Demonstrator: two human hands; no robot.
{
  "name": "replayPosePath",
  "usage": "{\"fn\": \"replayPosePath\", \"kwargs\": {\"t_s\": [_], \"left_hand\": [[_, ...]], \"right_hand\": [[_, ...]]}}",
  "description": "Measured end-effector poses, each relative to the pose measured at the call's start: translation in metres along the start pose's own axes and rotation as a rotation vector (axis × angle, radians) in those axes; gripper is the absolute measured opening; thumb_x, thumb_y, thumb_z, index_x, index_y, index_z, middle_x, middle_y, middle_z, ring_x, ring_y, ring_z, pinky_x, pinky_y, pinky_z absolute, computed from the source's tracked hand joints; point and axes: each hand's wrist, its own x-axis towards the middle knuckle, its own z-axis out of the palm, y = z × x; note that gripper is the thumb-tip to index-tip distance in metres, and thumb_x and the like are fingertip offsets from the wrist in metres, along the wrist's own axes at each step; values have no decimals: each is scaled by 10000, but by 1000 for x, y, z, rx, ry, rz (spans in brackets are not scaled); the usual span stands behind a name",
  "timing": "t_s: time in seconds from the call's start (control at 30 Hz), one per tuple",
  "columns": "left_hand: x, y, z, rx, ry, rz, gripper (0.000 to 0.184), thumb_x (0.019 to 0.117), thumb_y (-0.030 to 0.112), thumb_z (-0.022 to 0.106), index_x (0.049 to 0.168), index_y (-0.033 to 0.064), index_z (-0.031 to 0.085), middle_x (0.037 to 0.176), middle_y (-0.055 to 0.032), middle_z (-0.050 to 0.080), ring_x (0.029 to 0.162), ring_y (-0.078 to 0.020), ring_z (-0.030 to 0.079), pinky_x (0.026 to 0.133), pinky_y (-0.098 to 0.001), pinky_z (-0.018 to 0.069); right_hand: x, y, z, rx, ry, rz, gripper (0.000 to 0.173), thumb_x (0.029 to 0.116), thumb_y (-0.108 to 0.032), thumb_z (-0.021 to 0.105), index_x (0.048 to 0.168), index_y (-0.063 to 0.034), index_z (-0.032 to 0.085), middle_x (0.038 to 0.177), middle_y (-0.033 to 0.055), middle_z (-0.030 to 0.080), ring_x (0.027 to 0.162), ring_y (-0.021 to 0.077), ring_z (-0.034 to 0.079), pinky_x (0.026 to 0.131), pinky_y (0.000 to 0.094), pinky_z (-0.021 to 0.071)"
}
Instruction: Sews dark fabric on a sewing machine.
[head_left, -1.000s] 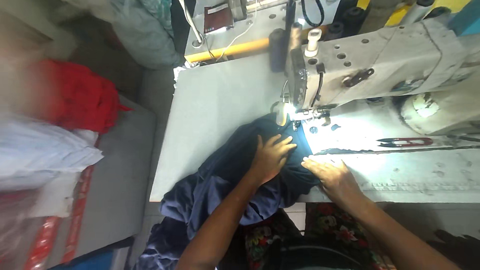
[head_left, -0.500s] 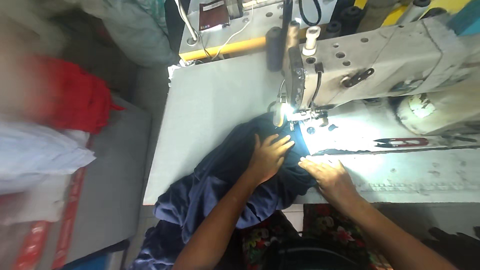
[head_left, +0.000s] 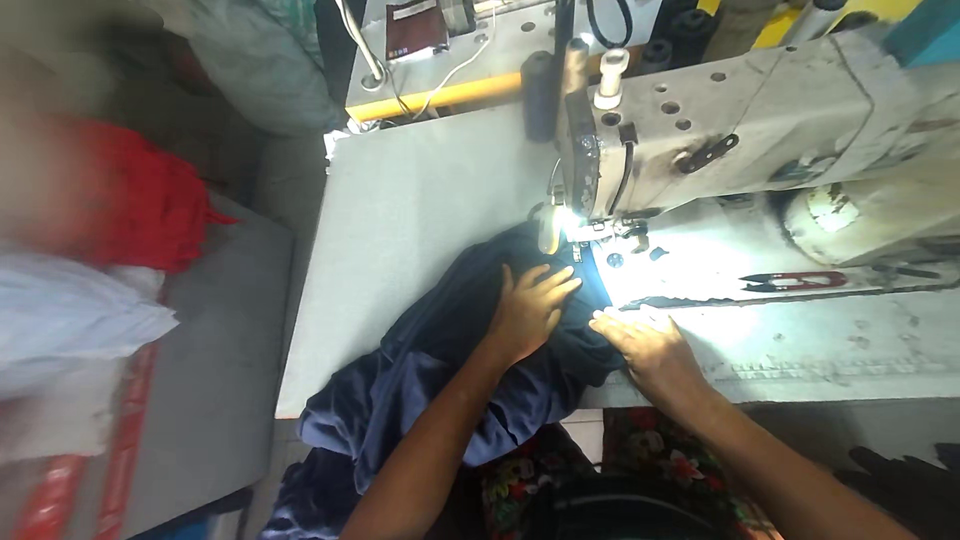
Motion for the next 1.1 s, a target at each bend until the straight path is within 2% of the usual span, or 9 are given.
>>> {"fn": "replayPosePath", "kwargs": {"t_s": [0.33, 0.5, 0.73, 1.03, 1.1], "left_hand": [[5, -3, -4, 1, -7, -17, 391, 939, 31, 576, 1285, 139, 723, 1401, -32, 653, 1396, -362, 511, 1085, -831, 156], [9, -2, -7, -31, -5, -52, 373, 943, 14, 581, 1267, 122, 733, 1379, -61, 668, 1373, -393, 533, 1075, -841, 169], [15, -15, -2, -28, 14, -46, 351, 968, 48, 541, 1246, 136, 736, 1387, -24, 665, 1380, -370, 533, 1082, -835, 160], [21, -19, -4, -16, -4, -82, 324, 991, 79, 529, 1243, 129, 726, 1414, -12, 646, 1401, -335, 516, 1114, -805, 144], [23, -20, -5, -22, -7, -92, 325, 992, 74, 527, 1244, 125, 725, 1424, -17, 640, 1405, -334, 513, 1118, -803, 131]], "right_hand": [[5, 2, 3, 26, 15, 4, 284, 929, 44, 558, 1074, -57, 781, 1157, 106, 770, 1126, 300, 727, 950, 575, 530], [8, 3, 5, 38, 24, 8, 289, 934, 52, 554, 1082, -54, 779, 1159, 112, 768, 1136, 301, 722, 954, 577, 530], [13, 6, 8, 37, 24, -3, 299, 926, 69, 564, 1088, -57, 781, 1168, 113, 765, 1141, 295, 720, 953, 564, 531], [20, 7, 11, 3, 32, -1, 303, 919, 75, 575, 1092, -64, 782, 1173, 119, 763, 1121, 309, 726, 895, 567, 541], [21, 7, 12, -9, 41, -3, 306, 919, 70, 571, 1096, -64, 781, 1177, 119, 761, 1116, 311, 726, 874, 544, 543]]}}
